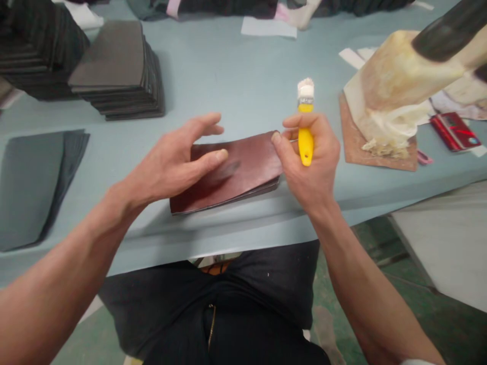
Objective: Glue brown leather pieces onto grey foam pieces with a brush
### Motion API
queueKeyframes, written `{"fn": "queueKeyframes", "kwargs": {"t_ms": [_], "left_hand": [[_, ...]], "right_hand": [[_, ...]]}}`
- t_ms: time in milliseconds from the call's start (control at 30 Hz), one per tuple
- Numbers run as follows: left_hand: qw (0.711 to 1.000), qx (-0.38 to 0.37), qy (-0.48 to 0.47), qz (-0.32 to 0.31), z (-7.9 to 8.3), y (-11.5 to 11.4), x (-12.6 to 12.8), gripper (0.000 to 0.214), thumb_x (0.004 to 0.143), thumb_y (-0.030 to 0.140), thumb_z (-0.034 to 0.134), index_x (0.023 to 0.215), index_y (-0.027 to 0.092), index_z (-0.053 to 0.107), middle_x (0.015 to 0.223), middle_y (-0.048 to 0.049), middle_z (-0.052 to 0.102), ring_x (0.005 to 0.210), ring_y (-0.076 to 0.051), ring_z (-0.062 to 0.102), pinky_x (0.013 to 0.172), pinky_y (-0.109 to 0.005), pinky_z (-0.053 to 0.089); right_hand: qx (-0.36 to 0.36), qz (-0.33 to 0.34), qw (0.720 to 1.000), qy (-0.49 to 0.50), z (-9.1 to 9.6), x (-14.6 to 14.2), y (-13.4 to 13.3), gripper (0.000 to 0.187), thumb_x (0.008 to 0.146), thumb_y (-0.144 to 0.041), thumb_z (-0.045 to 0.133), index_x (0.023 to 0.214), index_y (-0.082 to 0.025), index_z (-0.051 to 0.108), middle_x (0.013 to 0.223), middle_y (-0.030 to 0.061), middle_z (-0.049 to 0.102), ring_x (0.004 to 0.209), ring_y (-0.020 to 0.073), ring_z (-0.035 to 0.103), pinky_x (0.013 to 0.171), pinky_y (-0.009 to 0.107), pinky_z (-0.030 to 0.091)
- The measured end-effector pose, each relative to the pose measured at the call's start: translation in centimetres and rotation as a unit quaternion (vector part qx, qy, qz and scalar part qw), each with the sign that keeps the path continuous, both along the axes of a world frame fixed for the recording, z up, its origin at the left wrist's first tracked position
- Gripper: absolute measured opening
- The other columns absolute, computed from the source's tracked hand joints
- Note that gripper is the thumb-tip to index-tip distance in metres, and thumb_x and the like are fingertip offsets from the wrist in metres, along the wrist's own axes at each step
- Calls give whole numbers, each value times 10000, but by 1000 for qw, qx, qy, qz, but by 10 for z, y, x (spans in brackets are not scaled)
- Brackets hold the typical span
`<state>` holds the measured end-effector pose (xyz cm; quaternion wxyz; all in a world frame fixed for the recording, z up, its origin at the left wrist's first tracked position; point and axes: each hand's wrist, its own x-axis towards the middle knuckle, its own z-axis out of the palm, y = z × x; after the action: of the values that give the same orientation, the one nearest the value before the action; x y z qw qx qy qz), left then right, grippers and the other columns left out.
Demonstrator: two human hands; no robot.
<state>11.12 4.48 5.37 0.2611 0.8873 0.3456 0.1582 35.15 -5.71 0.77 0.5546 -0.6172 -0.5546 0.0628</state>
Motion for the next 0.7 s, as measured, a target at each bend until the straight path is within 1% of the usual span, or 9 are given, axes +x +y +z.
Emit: {"fn": "queueKeyframes", "kwargs": {"t_ms": [100,200,267,333,400,467,600,700], "left_hand": [[996,-70,-23,-59,8,20,19,916,943,792,583,1611,168,524,1444,-142,734,1302,-321,710,1151,-474,564],[982,-140,-22,-123,19,35,37,881,907,712,695,1578,158,559,1329,-127,780,1212,-293,747,1098,-433,576],[965,-206,-21,-161,24,42,45,785,877,638,775,1496,176,633,1229,-92,805,1117,-263,766,1005,-381,598],[941,-285,-23,-183,27,47,48,601,856,566,826,1307,176,741,1119,-62,816,991,-220,763,880,-316,599],[921,-346,-16,-178,27,49,45,443,850,526,848,1092,161,784,990,-43,809,851,-172,727,756,-261,568],[916,-369,-2,-158,25,51,36,402,839,516,864,985,152,777,885,-30,783,753,-138,672,668,-227,518],[929,-353,10,-114,19,54,8,412,839,544,851,929,155,749,811,-11,723,701,-119,598,607,-212,445],[934,-343,18,-93,15,53,-9,461,856,594,826,833,154,687,709,24,605,640,-95,496,552,-202,363]], "right_hand": [[18,-46,998,-38,8,-8,-5,129,1003,-319,706,1088,-239,650,936,1,711,775,142,697,769,313,630],[37,-98,989,-100,15,-15,-11,124,1014,-354,712,1045,-239,679,953,10,744,758,145,709,745,302,627],[72,-115,980,-143,19,-17,-14,117,1015,-341,720,1014,-228,691,932,7,755,747,140,710,724,281,614],[110,-118,971,-173,21,-18,-14,87,1004,-290,740,989,-219,691,891,-7,756,730,128,709,701,253,595],[125,-117,967,-187,21,-19,-13,68,993,-243,752,986,-218,689,870,-15,756,720,124,711,693,243,583],[129,-117,967,-188,20,-19,-12,73,990,-224,755,979,-222,683,869,-20,756,728,123,719,701,240,580],[129,-114,968,-183,14,-21,-10,91,986,-221,763,975,-228,673,888,-24,765,778,121,745,762,227,584],[115,-122,971,-168,11,-24,-9,79,1003,-255,748,973,-229,680,872,-19,773,737,127,742,725,231,579]]}}
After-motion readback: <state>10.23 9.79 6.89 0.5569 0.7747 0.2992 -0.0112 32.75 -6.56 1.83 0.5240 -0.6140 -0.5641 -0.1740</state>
